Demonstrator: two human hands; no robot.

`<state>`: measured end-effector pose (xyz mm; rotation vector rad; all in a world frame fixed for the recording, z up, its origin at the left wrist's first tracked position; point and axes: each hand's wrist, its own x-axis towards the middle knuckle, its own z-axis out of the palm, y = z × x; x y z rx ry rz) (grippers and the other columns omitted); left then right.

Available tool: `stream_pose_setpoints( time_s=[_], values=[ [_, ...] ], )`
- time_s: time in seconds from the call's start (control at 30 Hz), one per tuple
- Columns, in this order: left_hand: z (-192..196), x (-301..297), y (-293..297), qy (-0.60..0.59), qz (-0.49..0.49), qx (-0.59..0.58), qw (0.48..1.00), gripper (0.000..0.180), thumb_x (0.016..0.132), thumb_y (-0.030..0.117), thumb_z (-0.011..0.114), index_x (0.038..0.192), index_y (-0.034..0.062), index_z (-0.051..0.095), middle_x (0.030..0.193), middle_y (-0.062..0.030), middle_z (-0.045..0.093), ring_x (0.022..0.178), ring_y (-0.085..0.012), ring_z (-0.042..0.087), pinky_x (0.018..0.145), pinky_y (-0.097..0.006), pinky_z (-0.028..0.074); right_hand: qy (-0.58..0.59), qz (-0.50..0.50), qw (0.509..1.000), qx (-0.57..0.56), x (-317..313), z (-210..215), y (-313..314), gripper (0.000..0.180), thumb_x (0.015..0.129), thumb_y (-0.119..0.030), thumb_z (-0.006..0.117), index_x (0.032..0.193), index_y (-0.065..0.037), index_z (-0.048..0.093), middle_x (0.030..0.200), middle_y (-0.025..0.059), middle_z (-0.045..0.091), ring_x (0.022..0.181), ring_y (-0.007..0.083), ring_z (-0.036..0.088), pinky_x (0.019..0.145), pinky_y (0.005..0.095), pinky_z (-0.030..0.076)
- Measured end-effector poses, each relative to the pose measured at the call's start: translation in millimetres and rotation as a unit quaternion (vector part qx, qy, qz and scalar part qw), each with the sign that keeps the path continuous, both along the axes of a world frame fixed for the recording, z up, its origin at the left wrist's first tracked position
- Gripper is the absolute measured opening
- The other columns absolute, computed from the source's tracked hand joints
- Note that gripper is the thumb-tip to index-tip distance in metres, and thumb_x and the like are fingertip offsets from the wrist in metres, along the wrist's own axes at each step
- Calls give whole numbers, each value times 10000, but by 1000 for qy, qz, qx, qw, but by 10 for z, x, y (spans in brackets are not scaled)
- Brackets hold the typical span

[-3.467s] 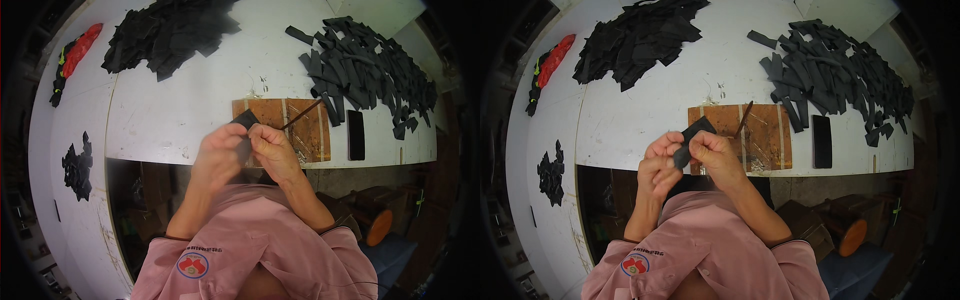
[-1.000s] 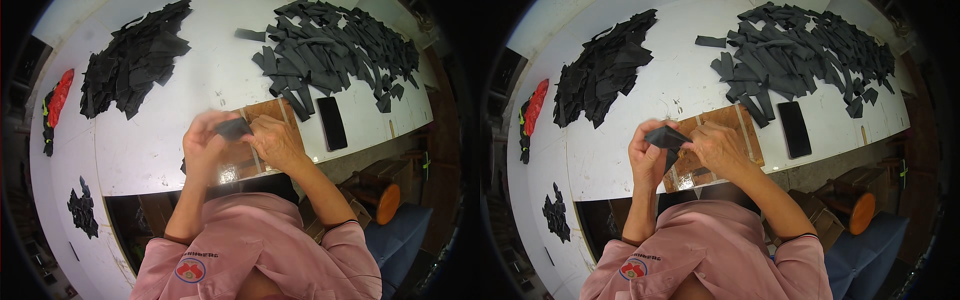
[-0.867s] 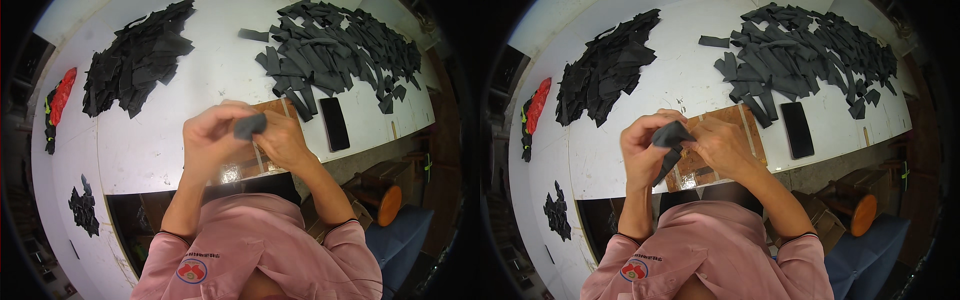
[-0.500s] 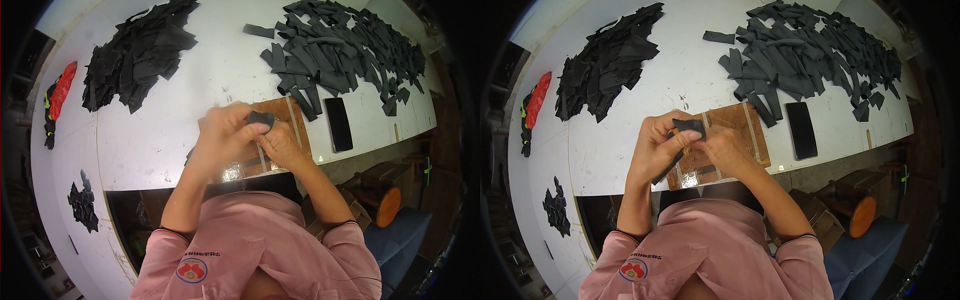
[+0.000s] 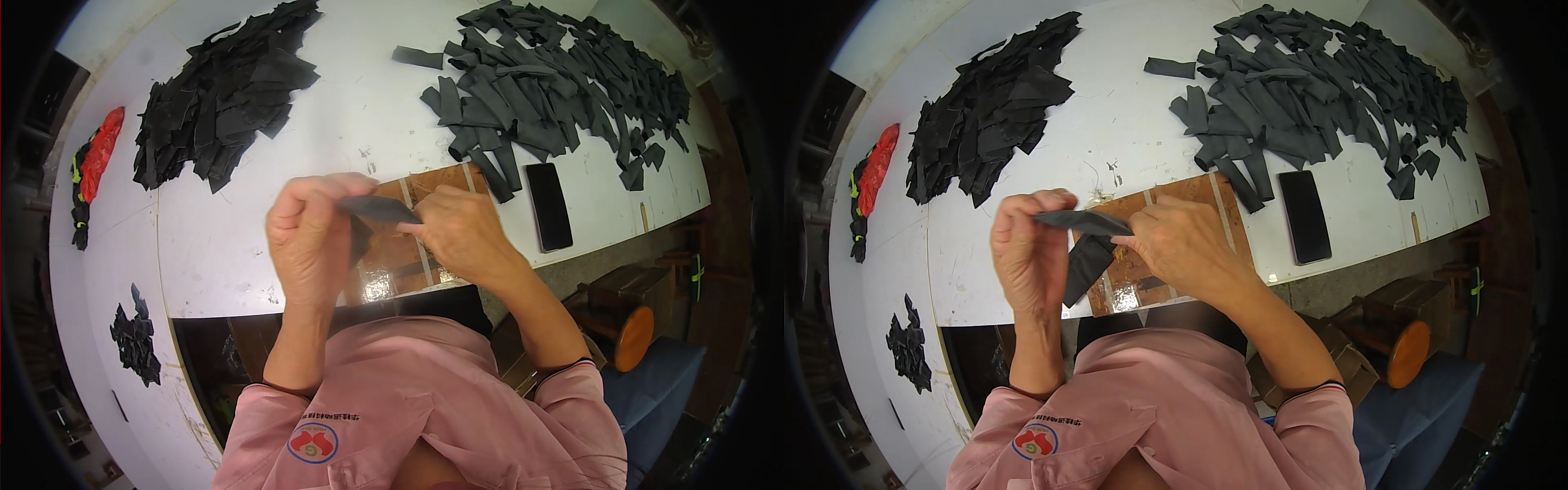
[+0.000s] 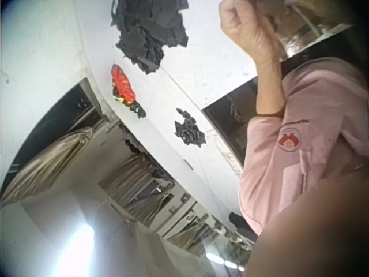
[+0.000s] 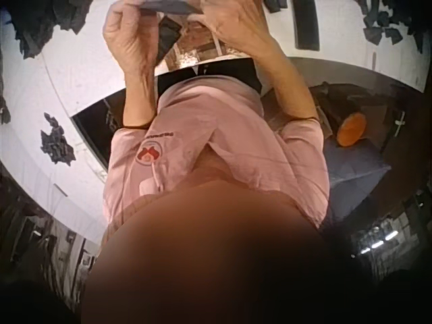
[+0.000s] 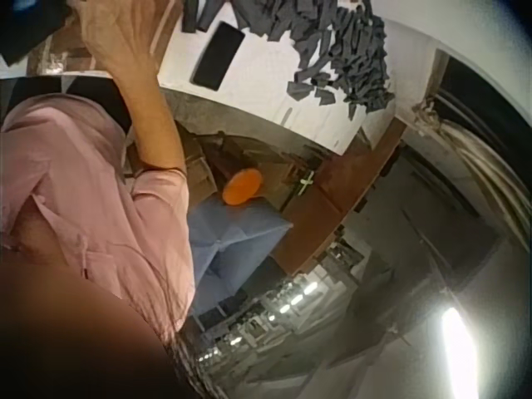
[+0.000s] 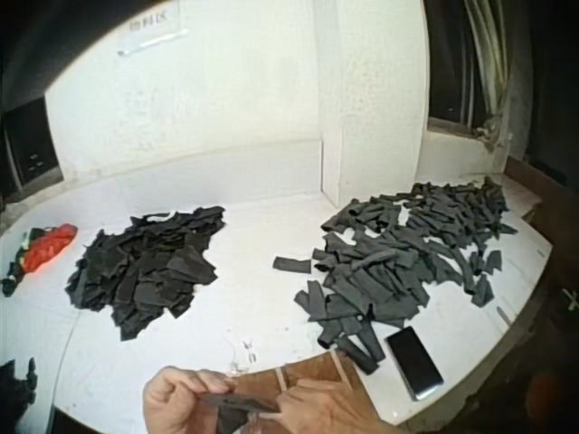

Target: Applying adhesive to small black material strips and stacking them on a workbench.

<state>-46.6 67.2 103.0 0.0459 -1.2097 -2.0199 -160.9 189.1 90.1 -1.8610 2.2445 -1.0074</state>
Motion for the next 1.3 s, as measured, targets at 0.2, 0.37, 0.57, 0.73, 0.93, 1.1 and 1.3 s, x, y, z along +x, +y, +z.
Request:
stream_pose_setpoints(
  time_s=[0.2, 0.37, 0.57, 0.73, 0.93, 1.1, 1.3],
  values=[
    [-70, -7, 25, -62, 1, -23, 998, 165, 838, 180, 527, 826, 16, 536, 817, -132, 584, 860, -259, 539, 844, -396, 392, -11, -25, 1000, -5, 44, -206, -22, 272, 741, -245, 605, 610, -20, 525, 574, 100, 517, 577, 256, 533, 498, 355, 416],
    [-87, 47, 33, -84, 0, -50, 995, 158, 845, 153, 521, 825, -2, 537, 839, -133, 592, 859, -238, 544, 842, -380, 389, -32, -24, 998, -49, 102, -320, -40, 265, 752, -255, 594, 622, -31, 541, 569, 101, 523, 538, 274, 536, 492, 370, 417],
    [-291, 199, -118, -264, 104, -200, 938, 181, 858, 117, 499, 948, -30, 553, 924, -128, 598, 876, -169, 549, 798, -301, 405, -92, 14, 995, -32, -397, 271, -185, 270, 801, -248, 526, 670, -14, 563, 596, 74, 549, 524, 190, 532, 485, 301, 409],
    [-919, 580, -299, -541, 192, -486, 659, 526, 696, 132, 661, 1164, 29, 445, 960, -181, 574, 845, -296, 540, 720, -338, 422, -284, -146, 935, -156, -507, 180, -161, 292, 832, -271, 475, 772, -5, 579, 568, 9, 504, 502, 73, 470, 484, 220, 381],
    [-1275, 789, -435, -565, 161, -390, 709, 165, 725, 69, 639, 850, -12, 568, 652, -52, 563, 616, -125, 513, 607, -245, 418, -424, -82, 902, 20, 541, -421, 137, 225, 829, -192, 527, 737, 9, 572, 532, 72, 511, 497, 110, 498, 471, 268, 391],
    [-1243, 753, -519, -391, 196, 36, 899, 83, 785, 78, 574, 843, 20, 559, 746, -26, 561, 724, -148, 537, 629, -293, 439, -457, -67, 885, 58, 838, -669, 48, 220, 807, -193, 570, 760, 21, 562, 552, 66, 516, 501, 118, 491, 485, 270, 399],
    [-1215, 578, -226, -242, 174, 349, 888, 136, 815, 122, 546, 898, 15, 530, 804, -77, 599, 704, -183, 595, 657, -299, 505, -510, -82, 853, -76, 1063, -845, -339, 436, 754, -228, 630, 1051, 41, 456, 685, 62, 538, 588, 109, 491, 560, 239, 422]
  ],
)
